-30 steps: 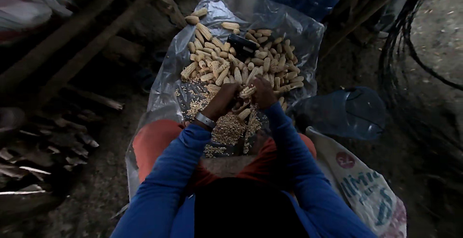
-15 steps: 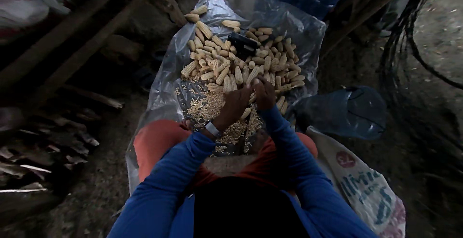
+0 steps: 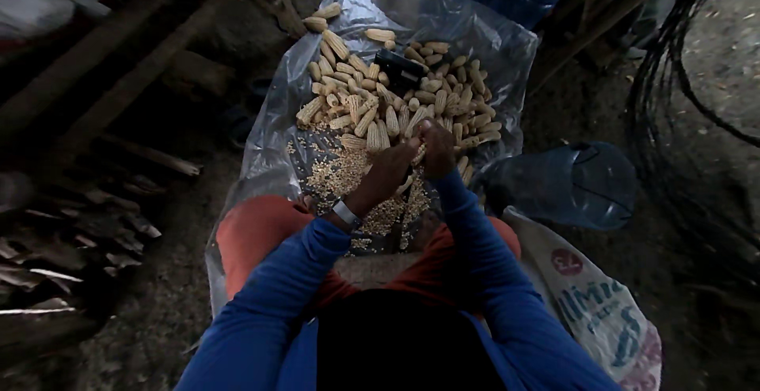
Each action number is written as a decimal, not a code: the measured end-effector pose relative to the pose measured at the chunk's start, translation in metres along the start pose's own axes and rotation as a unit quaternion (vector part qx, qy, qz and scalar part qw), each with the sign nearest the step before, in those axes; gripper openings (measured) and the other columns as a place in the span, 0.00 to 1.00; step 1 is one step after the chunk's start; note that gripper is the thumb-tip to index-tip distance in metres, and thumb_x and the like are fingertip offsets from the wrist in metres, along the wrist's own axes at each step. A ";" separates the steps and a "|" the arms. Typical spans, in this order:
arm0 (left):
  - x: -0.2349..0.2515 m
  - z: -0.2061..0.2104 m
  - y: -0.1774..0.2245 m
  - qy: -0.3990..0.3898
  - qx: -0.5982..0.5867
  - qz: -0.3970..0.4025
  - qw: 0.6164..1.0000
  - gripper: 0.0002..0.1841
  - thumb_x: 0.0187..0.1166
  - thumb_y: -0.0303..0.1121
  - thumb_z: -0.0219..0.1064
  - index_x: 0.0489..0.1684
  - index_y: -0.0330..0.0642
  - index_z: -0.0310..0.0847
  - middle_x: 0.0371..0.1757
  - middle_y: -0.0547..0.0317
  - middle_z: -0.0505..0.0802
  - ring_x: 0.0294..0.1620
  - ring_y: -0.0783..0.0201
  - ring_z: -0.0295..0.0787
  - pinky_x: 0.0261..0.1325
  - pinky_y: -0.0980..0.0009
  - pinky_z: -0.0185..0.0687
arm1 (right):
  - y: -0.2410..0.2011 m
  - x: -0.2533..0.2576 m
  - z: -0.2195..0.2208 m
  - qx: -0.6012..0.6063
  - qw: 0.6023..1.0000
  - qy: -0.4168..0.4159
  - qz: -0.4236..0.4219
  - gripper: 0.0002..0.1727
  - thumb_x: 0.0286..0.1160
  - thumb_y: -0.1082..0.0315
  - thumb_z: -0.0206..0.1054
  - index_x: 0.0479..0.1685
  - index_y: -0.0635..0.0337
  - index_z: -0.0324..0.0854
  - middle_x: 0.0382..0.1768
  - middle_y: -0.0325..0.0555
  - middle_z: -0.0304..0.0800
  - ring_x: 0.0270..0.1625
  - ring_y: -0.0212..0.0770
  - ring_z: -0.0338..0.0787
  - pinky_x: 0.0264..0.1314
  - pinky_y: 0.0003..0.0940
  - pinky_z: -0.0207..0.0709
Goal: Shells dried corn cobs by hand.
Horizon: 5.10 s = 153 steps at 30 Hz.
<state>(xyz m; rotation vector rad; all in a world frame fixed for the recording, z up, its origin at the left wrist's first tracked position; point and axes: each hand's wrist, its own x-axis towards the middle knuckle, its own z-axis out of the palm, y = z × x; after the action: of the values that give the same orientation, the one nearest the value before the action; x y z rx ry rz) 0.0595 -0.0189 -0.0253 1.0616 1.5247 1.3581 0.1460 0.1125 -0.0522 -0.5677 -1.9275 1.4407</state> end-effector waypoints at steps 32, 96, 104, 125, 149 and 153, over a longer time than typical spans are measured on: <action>-0.005 -0.008 0.008 0.079 0.015 -0.056 0.995 0.33 0.95 0.55 0.38 0.41 0.34 0.79 0.22 0.55 0.75 0.17 0.64 0.69 0.22 0.67 0.70 | -0.009 -0.010 0.007 -0.096 0.995 -0.012 -0.004 0.27 0.93 0.56 0.40 0.56 0.67 0.81 0.32 0.43 0.85 0.24 0.31 0.78 0.25 0.32 0.76; -0.008 0.010 -0.001 0.114 0.023 -0.059 0.992 0.34 0.96 0.52 0.38 0.30 0.35 0.80 0.19 0.54 0.77 0.16 0.63 0.70 0.22 0.65 0.69 | -0.009 -0.015 0.007 -0.323 0.934 0.050 -0.145 0.23 0.92 0.63 0.46 0.40 0.71 0.84 0.22 0.55 0.86 0.22 0.50 0.88 0.24 0.47 0.80; 0.002 -0.004 -0.022 0.042 -0.052 -0.101 0.993 0.39 0.87 0.69 0.38 0.42 0.39 0.82 0.29 0.51 0.85 0.25 0.60 0.82 0.29 0.61 0.81 | -0.005 -0.009 0.004 -0.234 0.966 -0.004 -0.111 0.22 0.94 0.63 0.42 0.57 0.72 0.78 0.34 0.54 0.89 0.31 0.44 0.90 0.32 0.44 0.85; 0.014 -0.001 -0.027 -0.003 -0.086 -0.030 0.996 0.23 0.93 0.51 0.49 0.48 0.41 0.81 0.25 0.59 0.80 0.21 0.68 0.75 0.25 0.69 0.77 | -0.010 0.000 -0.008 -0.084 0.995 0.000 0.047 0.27 0.94 0.58 0.39 0.51 0.68 0.83 0.39 0.43 0.86 0.40 0.30 0.83 0.48 0.33 0.81; 0.014 0.005 -0.015 0.043 -0.058 0.015 0.997 0.21 0.92 0.42 0.48 0.37 0.35 0.80 0.24 0.64 0.78 0.23 0.73 0.73 0.29 0.73 0.75 | 0.001 -0.002 0.004 0.050 0.994 0.097 -0.002 0.20 0.89 0.60 0.42 0.36 0.53 0.80 0.31 0.26 0.81 0.33 0.20 0.80 0.40 0.22 0.80; 0.018 0.012 -0.028 0.052 -0.001 0.079 0.996 0.21 0.93 0.42 0.50 0.32 0.37 0.77 0.22 0.64 0.76 0.21 0.72 0.71 0.27 0.73 0.71 | 0.008 -0.005 0.012 0.091 0.988 0.128 0.006 0.21 0.88 0.64 0.43 0.29 0.49 0.80 0.27 0.24 0.80 0.31 0.19 0.79 0.39 0.20 0.78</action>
<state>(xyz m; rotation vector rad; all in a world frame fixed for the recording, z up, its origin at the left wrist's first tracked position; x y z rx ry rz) 0.0636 0.0005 -0.0548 1.1457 1.5418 1.5439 0.1405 0.1032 -0.0631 -0.6465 -1.5775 1.4558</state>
